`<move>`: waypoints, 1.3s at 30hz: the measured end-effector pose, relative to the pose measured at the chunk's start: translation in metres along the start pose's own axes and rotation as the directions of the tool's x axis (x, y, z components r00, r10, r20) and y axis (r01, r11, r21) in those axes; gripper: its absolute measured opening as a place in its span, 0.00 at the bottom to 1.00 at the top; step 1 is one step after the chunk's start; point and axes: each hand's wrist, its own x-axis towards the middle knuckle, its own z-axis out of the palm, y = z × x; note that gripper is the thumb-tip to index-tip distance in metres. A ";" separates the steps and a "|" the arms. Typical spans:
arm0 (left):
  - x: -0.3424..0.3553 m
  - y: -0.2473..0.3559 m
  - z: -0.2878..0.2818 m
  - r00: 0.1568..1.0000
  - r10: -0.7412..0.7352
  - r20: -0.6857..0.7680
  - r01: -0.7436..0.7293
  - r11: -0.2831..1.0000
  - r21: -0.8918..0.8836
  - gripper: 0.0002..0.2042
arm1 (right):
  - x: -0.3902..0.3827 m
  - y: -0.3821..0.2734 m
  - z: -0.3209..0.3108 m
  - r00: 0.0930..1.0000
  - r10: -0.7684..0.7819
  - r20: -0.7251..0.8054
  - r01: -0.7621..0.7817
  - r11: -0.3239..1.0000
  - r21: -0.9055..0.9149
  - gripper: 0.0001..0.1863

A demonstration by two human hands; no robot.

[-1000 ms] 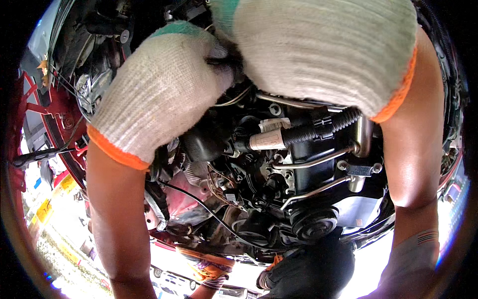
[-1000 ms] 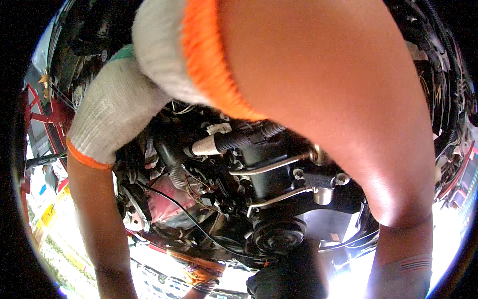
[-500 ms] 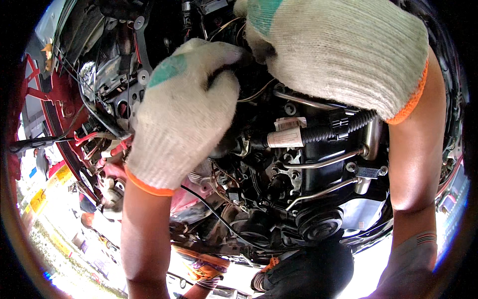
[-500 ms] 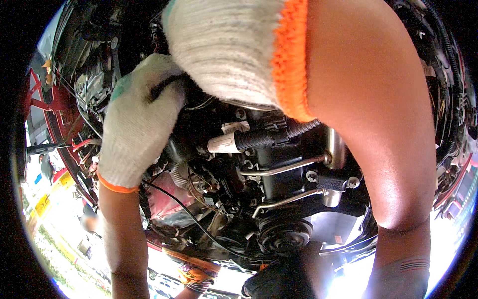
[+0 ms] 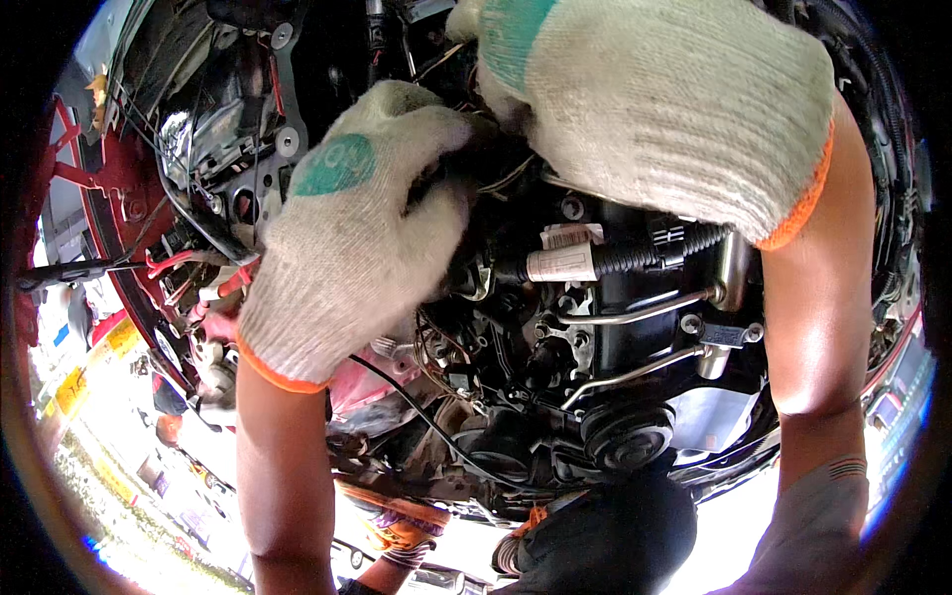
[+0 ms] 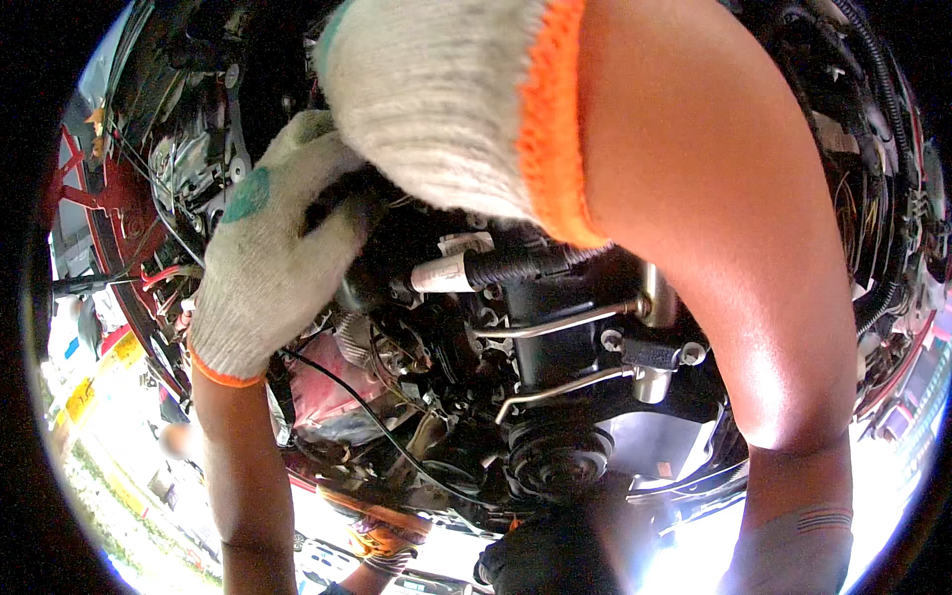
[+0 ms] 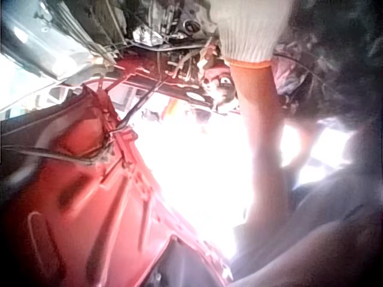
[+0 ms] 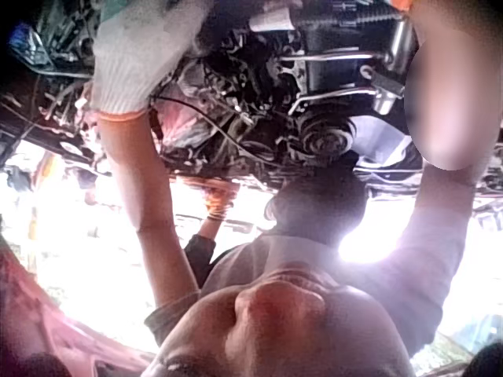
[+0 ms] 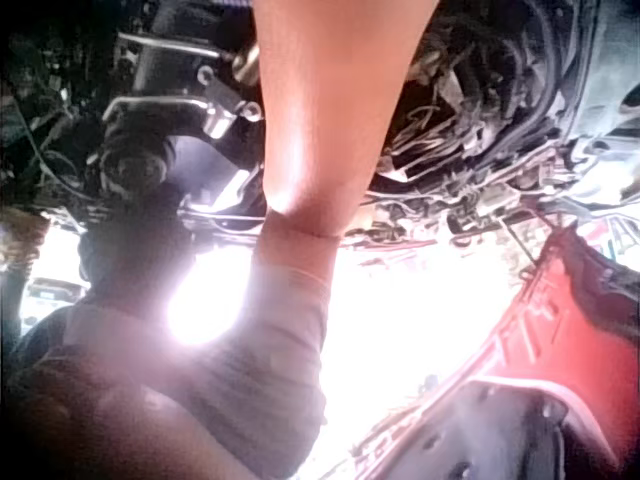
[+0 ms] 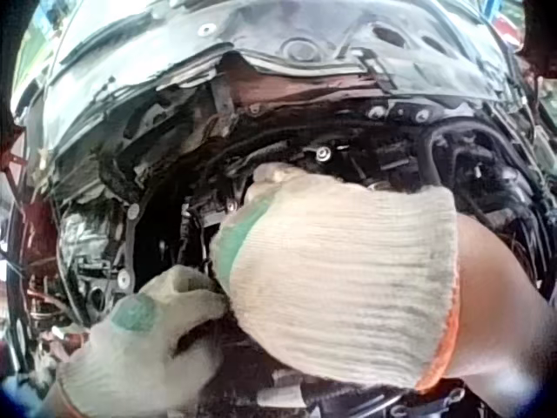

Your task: The person works on a car engine with the hood open, using a wrench to loosen and tighten bolts on the engine block. They repeatedly reach into the engine bay to adjust components and reposition parts while wearing gloves.

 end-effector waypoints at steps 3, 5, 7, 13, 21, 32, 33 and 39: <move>0.003 0.005 -0.007 0.991 -0.133 0.006 0.132 0.988 0.081 0.18 | 0.002 -0.002 0.001 1.000 -0.002 0.003 0.003 1.000 -0.018 0.47; 0.012 0.009 -0.011 0.973 -0.225 0.042 0.220 0.970 0.099 0.22 | 0.002 -0.004 0.008 1.000 -0.010 -0.016 0.008 0.996 -0.093 0.46; 0.016 0.010 -0.007 0.968 -0.250 0.002 0.247 0.959 0.141 0.22 | 0.004 -0.005 0.013 0.999 -0.012 -0.047 0.003 0.983 -0.182 0.46; 0.022 -0.012 -0.010 0.986 -0.164 0.011 0.154 0.946 0.284 0.25 | 0.025 -0.004 0.041 0.979 -0.100 -0.176 -0.089 0.567 -0.819 0.44; 0.029 0.015 -0.010 0.974 -0.106 -0.202 0.109 0.994 0.001 0.19 | 0.028 -0.025 0.059 0.960 -0.220 -0.173 -0.114 0.258 -0.959 0.41; 0.026 0.004 -0.006 0.958 -0.223 -0.181 0.206 0.972 -0.110 0.17 | 0.035 -0.022 0.039 0.969 -0.202 -0.141 -0.057 0.375 -0.925 0.38; 0.019 0.003 -0.009 0.947 -0.281 -0.158 0.250 0.949 -0.190 0.17 | 0.039 -0.021 0.039 0.972 -0.190 -0.142 -0.061 0.378 -0.924 0.37; 0.023 0.011 -0.002 0.974 -0.219 -0.050 0.197 0.940 -0.280 0.15 | 0.033 -0.029 0.043 0.963 -0.219 -0.157 -0.069 0.361 -0.930 0.35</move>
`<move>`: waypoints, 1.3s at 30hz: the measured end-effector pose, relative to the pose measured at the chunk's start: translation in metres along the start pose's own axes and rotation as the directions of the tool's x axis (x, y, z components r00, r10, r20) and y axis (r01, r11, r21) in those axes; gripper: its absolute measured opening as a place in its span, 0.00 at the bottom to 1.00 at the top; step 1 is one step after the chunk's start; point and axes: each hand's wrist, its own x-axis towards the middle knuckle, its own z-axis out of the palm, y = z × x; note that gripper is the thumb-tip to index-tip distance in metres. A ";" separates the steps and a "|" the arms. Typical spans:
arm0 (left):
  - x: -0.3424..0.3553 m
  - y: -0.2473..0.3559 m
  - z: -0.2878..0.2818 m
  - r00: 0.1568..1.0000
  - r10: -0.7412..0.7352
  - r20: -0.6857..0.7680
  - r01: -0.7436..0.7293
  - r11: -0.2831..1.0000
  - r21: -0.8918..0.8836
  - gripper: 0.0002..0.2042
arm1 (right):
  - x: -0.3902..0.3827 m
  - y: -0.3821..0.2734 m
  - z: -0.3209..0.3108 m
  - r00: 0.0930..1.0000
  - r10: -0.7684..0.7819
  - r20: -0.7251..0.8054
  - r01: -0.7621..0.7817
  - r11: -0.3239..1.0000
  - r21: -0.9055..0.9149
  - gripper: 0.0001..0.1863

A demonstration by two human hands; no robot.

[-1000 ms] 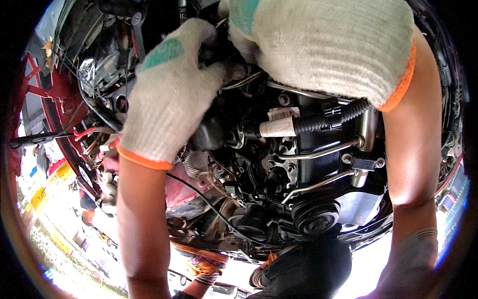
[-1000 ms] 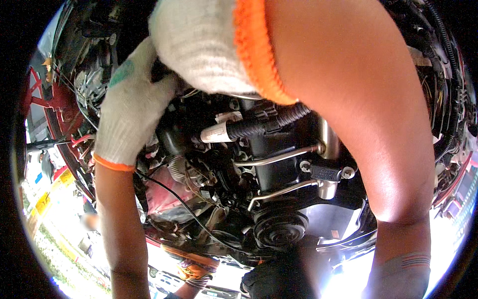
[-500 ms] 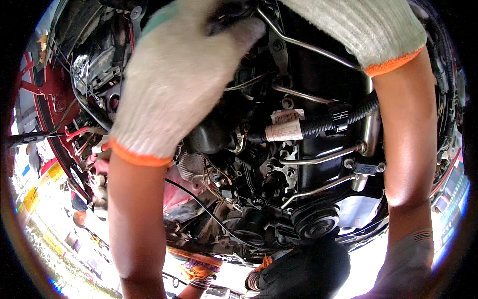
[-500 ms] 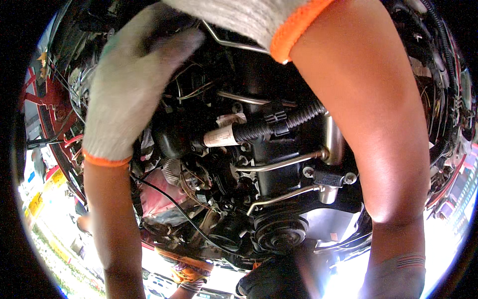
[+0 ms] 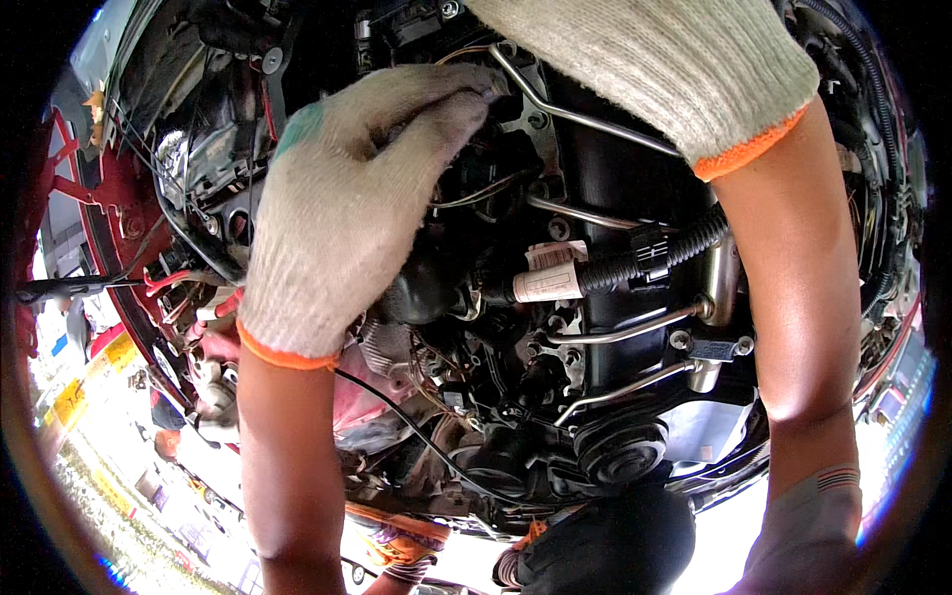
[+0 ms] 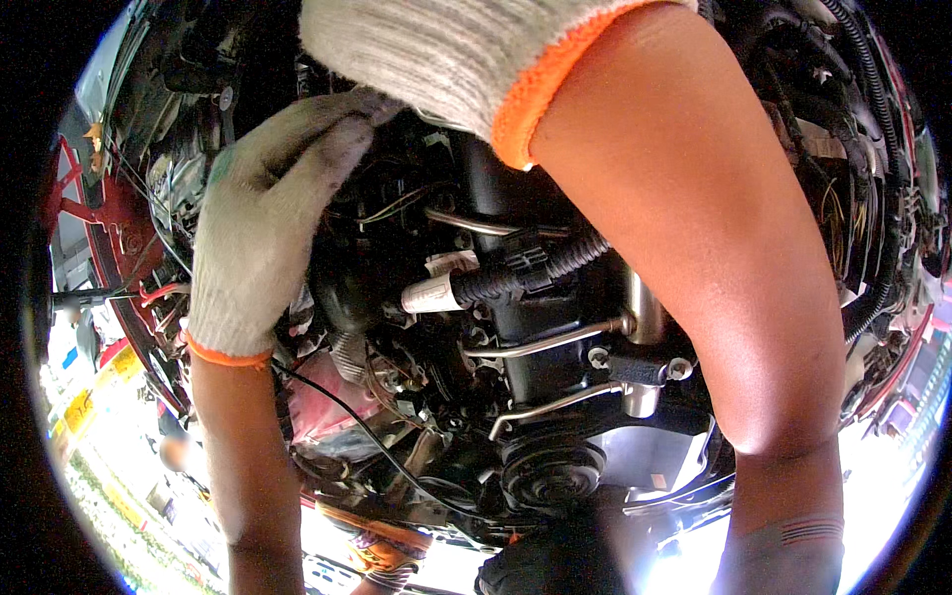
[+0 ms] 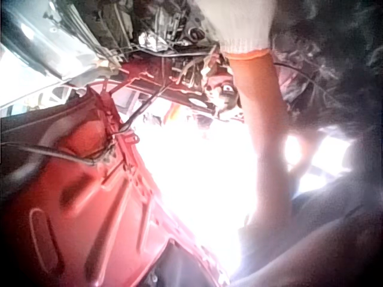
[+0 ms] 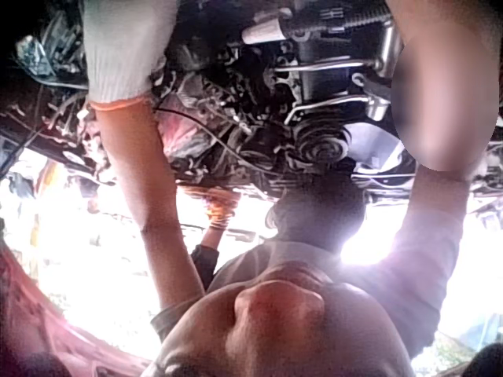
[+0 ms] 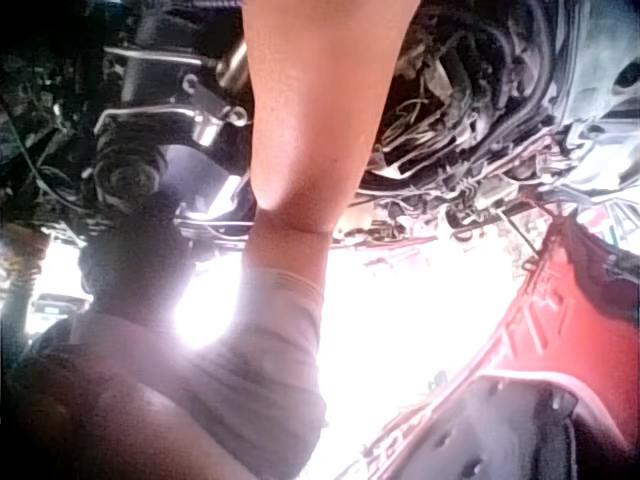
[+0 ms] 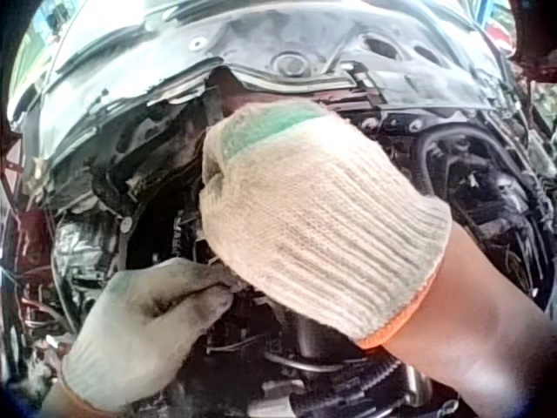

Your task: The person works on a car engine with the hood open, using a wrench to loosen and tighten bolts on the engine block. They repeatedly reach into the engine bay to adjust components and reposition parts while wearing gloves.

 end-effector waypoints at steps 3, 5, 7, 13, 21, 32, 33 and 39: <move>0.008 -0.004 0.003 0.987 0.146 0.066 -0.157 0.962 0.225 0.15 | -0.001 -0.002 -0.002 1.000 0.001 -0.010 -0.001 1.000 -0.011 0.34; 0.010 -0.010 0.004 0.958 0.281 0.048 -0.279 0.885 0.374 0.13 | 0.000 0.002 0.003 1.000 -0.001 0.000 0.001 1.000 0.005 0.34; 0.010 -0.013 0.008 0.940 0.339 0.024 -0.315 0.844 0.434 0.12 | 0.002 0.003 0.002 1.000 0.000 -0.001 0.000 1.000 0.001 0.33; 0.009 -0.009 0.021 0.954 0.290 -0.075 -0.236 0.882 0.408 0.09 | -0.004 0.009 0.007 1.000 0.005 0.006 -0.005 0.999 0.037 0.31; 0.012 -0.008 0.030 0.921 0.367 -0.132 -0.290 0.870 0.400 0.09 | -0.009 0.005 0.003 1.000 0.008 -0.006 -0.008 0.999 0.051 0.29; -0.002 -0.013 0.023 0.895 0.402 -0.196 -0.310 0.873 0.376 0.13 | -0.003 0.012 0.001 0.977 -0.164 0.134 0.128 0.962 0.242 0.26; -0.009 -0.010 0.019 0.898 0.366 -0.244 -0.269 0.896 0.354 0.13 | -0.003 0.008 0.002 0.976 -0.166 0.139 0.110 0.933 0.342 0.26; -0.098 -0.006 0.016 0.900 0.208 -0.383 -0.136 0.969 0.205 0.17 | 0.026 -0.016 0.027 0.974 -0.090 0.207 0.180 0.862 -0.474 0.12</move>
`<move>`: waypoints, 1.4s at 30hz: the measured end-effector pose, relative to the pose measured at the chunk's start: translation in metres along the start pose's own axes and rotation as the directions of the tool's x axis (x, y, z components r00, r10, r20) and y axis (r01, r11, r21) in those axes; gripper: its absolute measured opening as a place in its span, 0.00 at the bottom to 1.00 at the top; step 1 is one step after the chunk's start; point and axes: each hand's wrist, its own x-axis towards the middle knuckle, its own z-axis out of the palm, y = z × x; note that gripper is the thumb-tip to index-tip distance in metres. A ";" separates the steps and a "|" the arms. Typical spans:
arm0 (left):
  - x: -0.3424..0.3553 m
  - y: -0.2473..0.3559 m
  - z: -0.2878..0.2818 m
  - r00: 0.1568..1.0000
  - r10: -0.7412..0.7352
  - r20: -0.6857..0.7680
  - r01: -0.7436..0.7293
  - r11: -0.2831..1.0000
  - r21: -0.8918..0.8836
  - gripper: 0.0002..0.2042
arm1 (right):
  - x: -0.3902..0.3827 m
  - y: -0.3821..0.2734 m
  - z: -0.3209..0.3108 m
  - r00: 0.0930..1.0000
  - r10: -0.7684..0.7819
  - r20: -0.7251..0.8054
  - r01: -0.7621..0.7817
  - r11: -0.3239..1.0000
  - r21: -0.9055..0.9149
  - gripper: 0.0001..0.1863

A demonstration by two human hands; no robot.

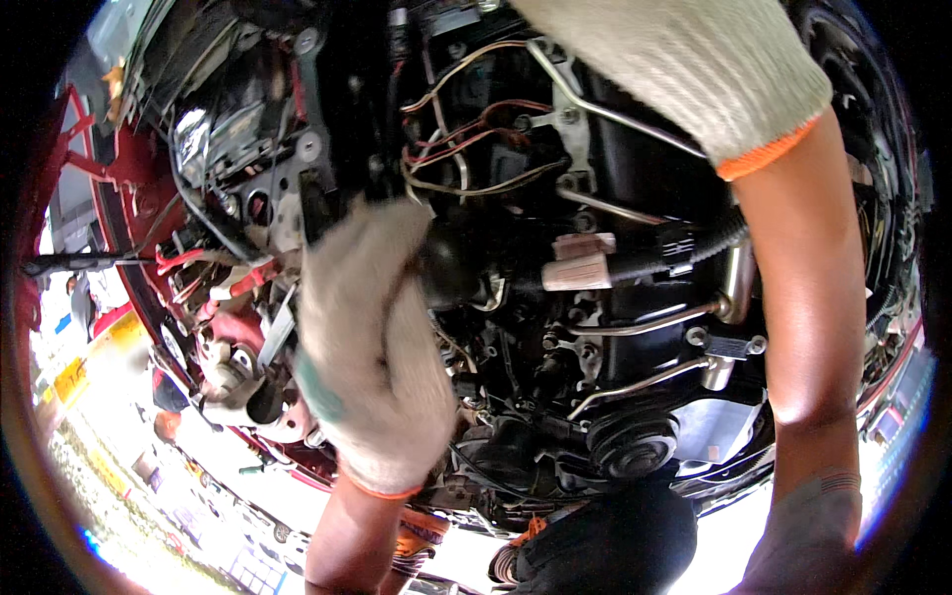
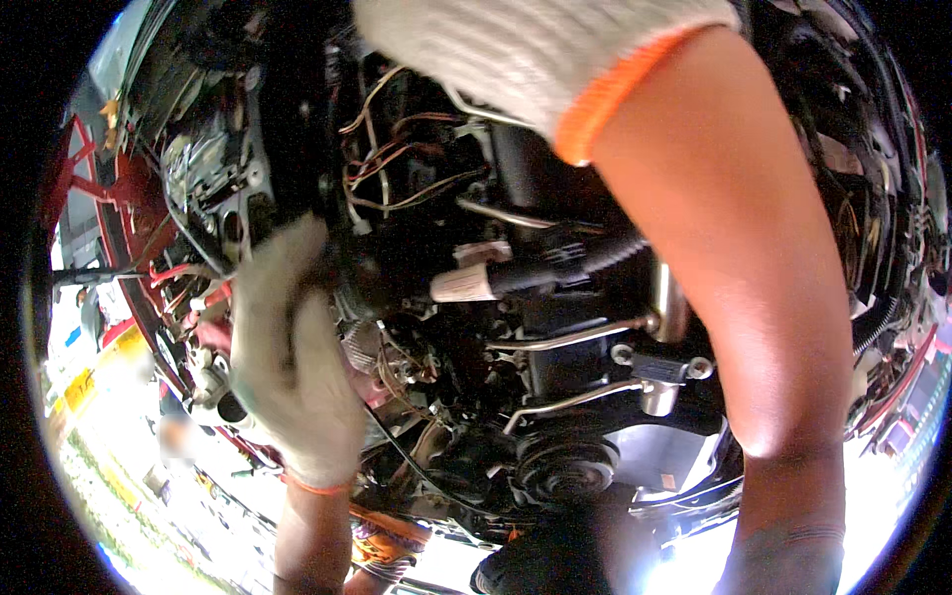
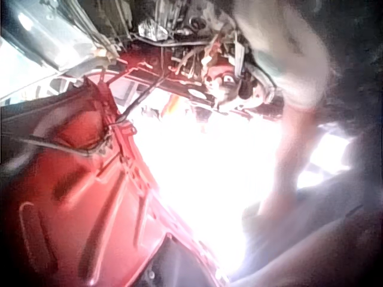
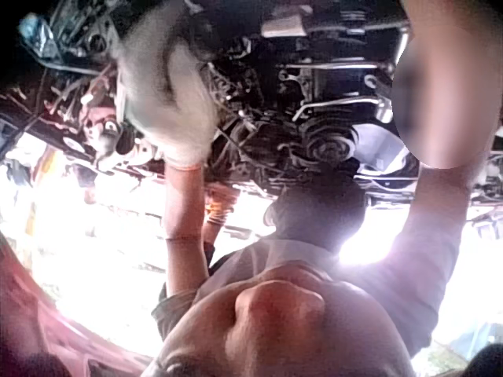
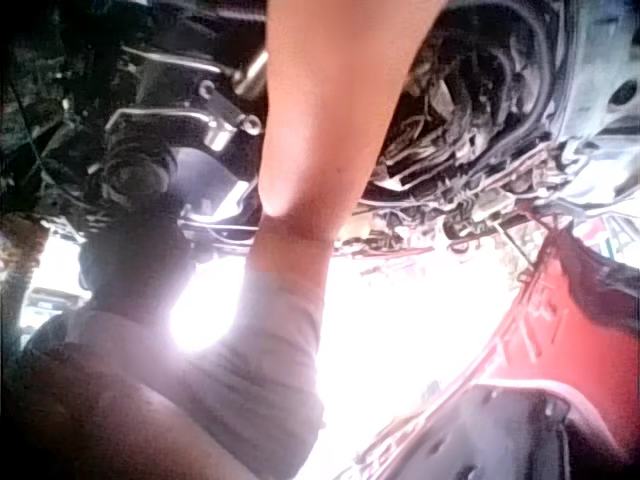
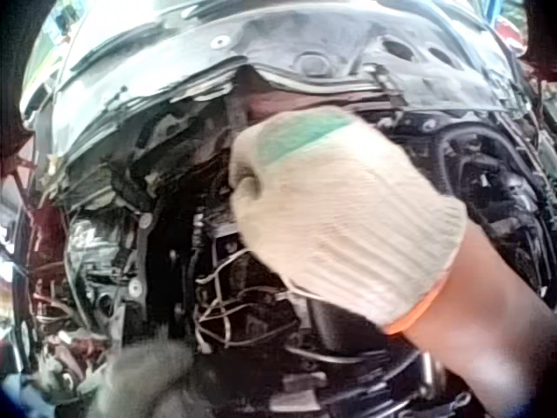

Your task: The person works on a car engine with the hood open, using a wrench to loosen and tighten bolts on the engine block. They repeatedly reach into the engine bay to adjust components and reposition parts while wearing gloves.

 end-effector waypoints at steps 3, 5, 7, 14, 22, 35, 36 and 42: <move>-0.060 -0.018 0.004 0.975 -0.217 0.044 0.219 0.975 -0.039 0.23 | 0.030 -0.058 0.020 0.950 0.231 -0.210 -0.310 0.624 -0.717 0.10; -0.068 -0.016 0.007 0.977 -0.195 0.086 0.198 0.980 -0.035 0.27 | 0.040 -0.062 0.030 0.924 0.228 -0.307 -0.380 0.461 -0.802 0.11; -0.068 -0.014 0.009 0.932 -0.323 0.163 0.343 0.932 -0.113 0.32 | 0.038 -0.071 0.031 0.933 0.301 -0.200 -0.339 0.541 -0.770 0.09; -0.065 -0.037 0.029 0.936 -0.331 0.122 0.353 0.884 -0.306 0.36 | 0.022 -0.044 0.040 0.993 0.028 0.113 0.082 0.517 -0.852 0.08; -0.089 -0.062 0.050 0.936 -0.351 0.028 0.344 0.896 -0.281 0.21 | 0.020 -0.026 0.024 0.956 0.119 0.268 0.169 0.521 -0.837 0.12; -0.081 -0.052 0.047 0.771 -0.582 0.261 0.636 0.726 -0.262 0.20 | 0.083 -0.010 0.080 0.647 0.149 0.747 0.735 0.136 -0.664 0.11; -0.081 -0.051 0.046 0.773 -0.577 0.262 0.632 0.733 -0.251 0.20 | 0.093 0.004 0.074 0.456 0.108 0.883 0.869 0.159 -0.469 0.14; -0.081 -0.058 0.047 0.940 -0.337 0.048 0.334 0.941 0.055 0.20 | 0.105 0.031 0.076 0.637 0.327 0.698 0.564 0.420 -0.711 0.25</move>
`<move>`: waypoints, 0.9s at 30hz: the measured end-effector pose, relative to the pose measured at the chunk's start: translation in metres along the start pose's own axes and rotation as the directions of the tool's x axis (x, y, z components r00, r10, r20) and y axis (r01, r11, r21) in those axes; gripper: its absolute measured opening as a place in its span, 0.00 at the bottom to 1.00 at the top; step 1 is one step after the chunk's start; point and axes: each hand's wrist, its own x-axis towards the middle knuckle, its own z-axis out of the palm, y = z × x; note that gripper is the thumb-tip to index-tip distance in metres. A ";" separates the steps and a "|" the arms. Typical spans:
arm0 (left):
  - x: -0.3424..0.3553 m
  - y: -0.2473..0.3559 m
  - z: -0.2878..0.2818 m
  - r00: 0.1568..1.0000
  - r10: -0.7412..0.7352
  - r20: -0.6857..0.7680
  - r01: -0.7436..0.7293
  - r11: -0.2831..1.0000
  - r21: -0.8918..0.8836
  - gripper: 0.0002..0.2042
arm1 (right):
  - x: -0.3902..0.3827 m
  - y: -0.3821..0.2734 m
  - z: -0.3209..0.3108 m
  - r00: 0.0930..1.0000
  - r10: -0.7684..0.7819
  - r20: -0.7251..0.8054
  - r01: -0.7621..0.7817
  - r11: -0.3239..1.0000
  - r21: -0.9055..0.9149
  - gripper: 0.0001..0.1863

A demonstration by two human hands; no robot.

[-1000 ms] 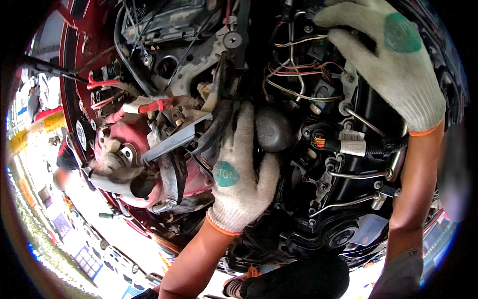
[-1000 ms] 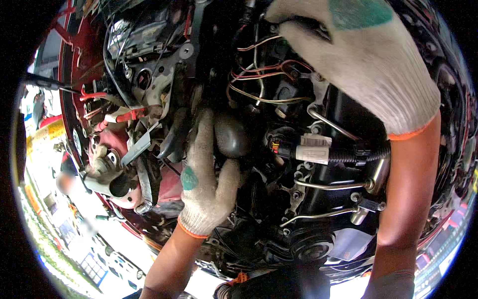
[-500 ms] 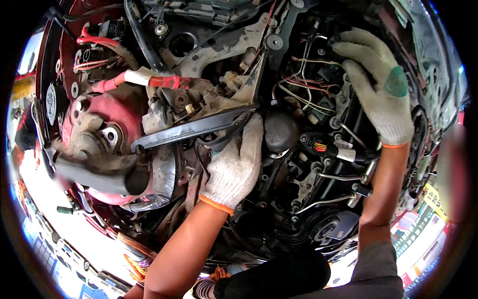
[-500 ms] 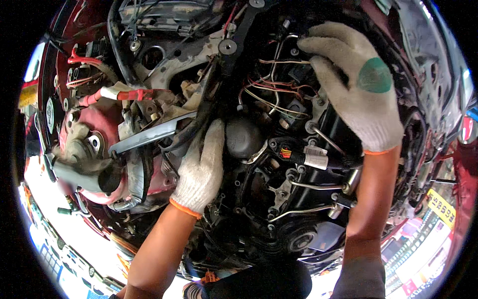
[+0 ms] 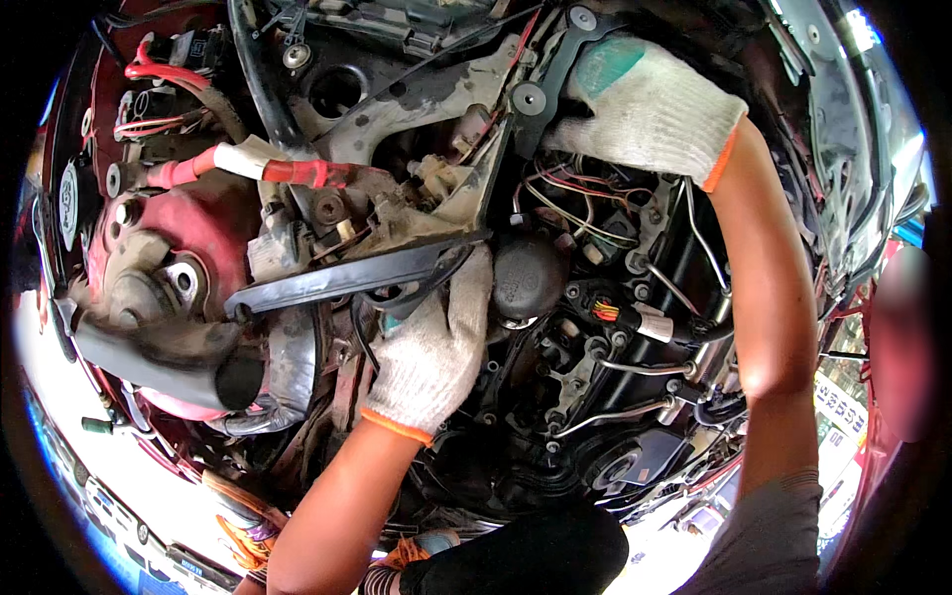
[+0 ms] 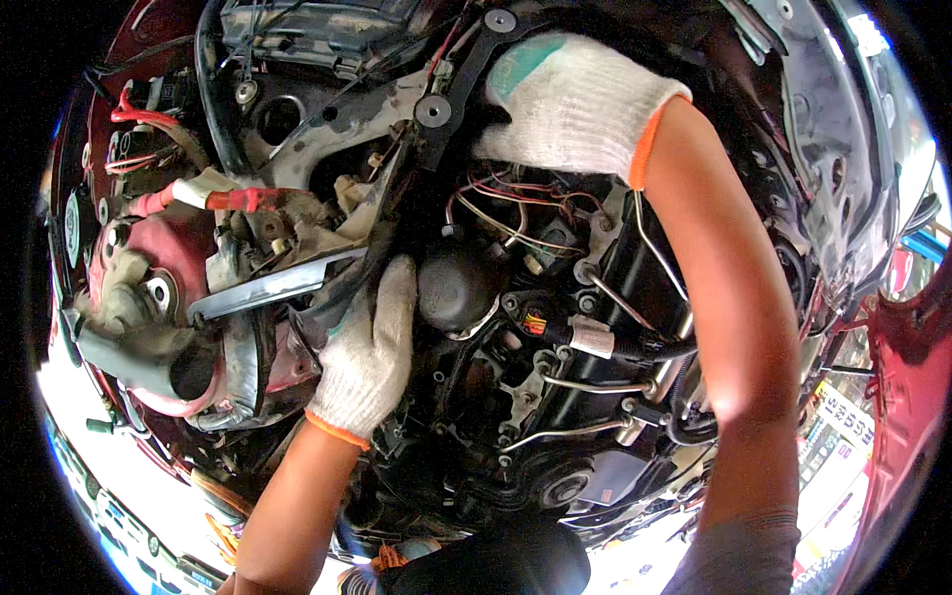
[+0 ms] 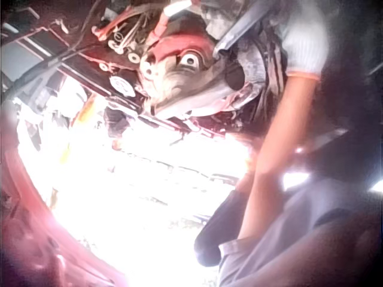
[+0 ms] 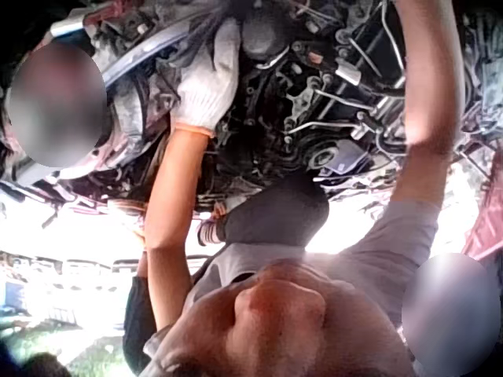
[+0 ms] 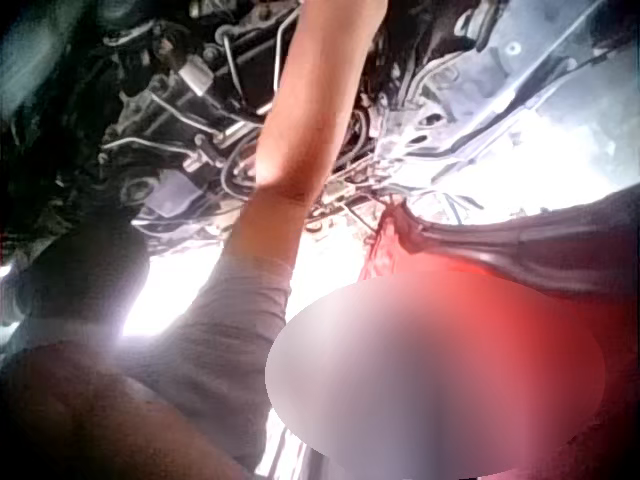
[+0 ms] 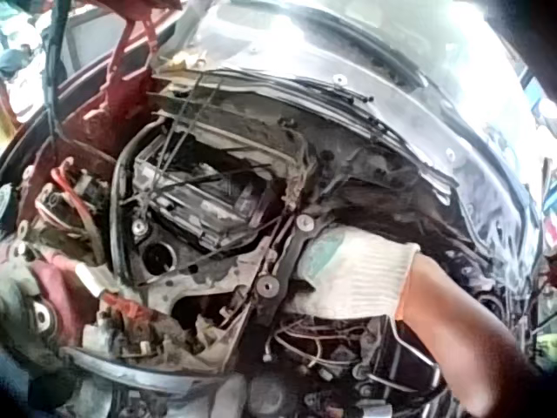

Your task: The person works on a car engine with the hood open, using a wrench to loosen and tighten bolts on the engine block. They repeatedly reach into the engine bay to adjust components and reposition parts while wearing gloves.

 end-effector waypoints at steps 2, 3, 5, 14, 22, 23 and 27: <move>0.007 0.006 -0.009 0.993 -0.021 -0.113 0.011 0.996 -0.087 0.19 | 0.004 -0.005 -0.004 0.998 0.035 0.043 -0.035 0.999 0.015 0.26; 0.015 0.012 -0.006 0.992 0.082 -0.093 -0.087 0.995 -0.048 0.18 | -0.017 -0.002 -0.028 0.977 0.171 0.130 -0.169 0.985 -0.028 0.27; 0.002 0.011 -0.016 0.999 0.031 0.014 -0.032 0.996 0.086 0.17 | -0.008 -0.005 -0.016 0.997 0.059 0.056 -0.055 0.996 -0.066 0.23; -0.034 0.045 -0.071 0.958 -0.284 0.037 0.259 0.805 -0.534 0.19 | 0.003 -0.009 0.011 0.988 0.042 -0.147 -0.040 0.999 0.016 0.16; -0.105 0.003 -0.026 0.464 -0.721 0.514 0.785 0.067 -0.615 0.26 | -0.008 0.012 0.014 0.952 -0.237 -0.196 0.227 0.971 -0.069 0.11; -0.105 -0.005 -0.016 0.541 -0.684 0.489 0.735 0.102 -0.671 0.25 | -0.008 0.017 0.015 0.938 -0.249 -0.243 0.251 0.968 -0.022 0.10; -0.091 -0.047 -0.004 0.872 -0.312 0.377 0.462 0.778 -0.426 0.23 | -0.013 0.013 0.012 0.964 -0.147 -0.219 0.129 0.987 -0.096 0.08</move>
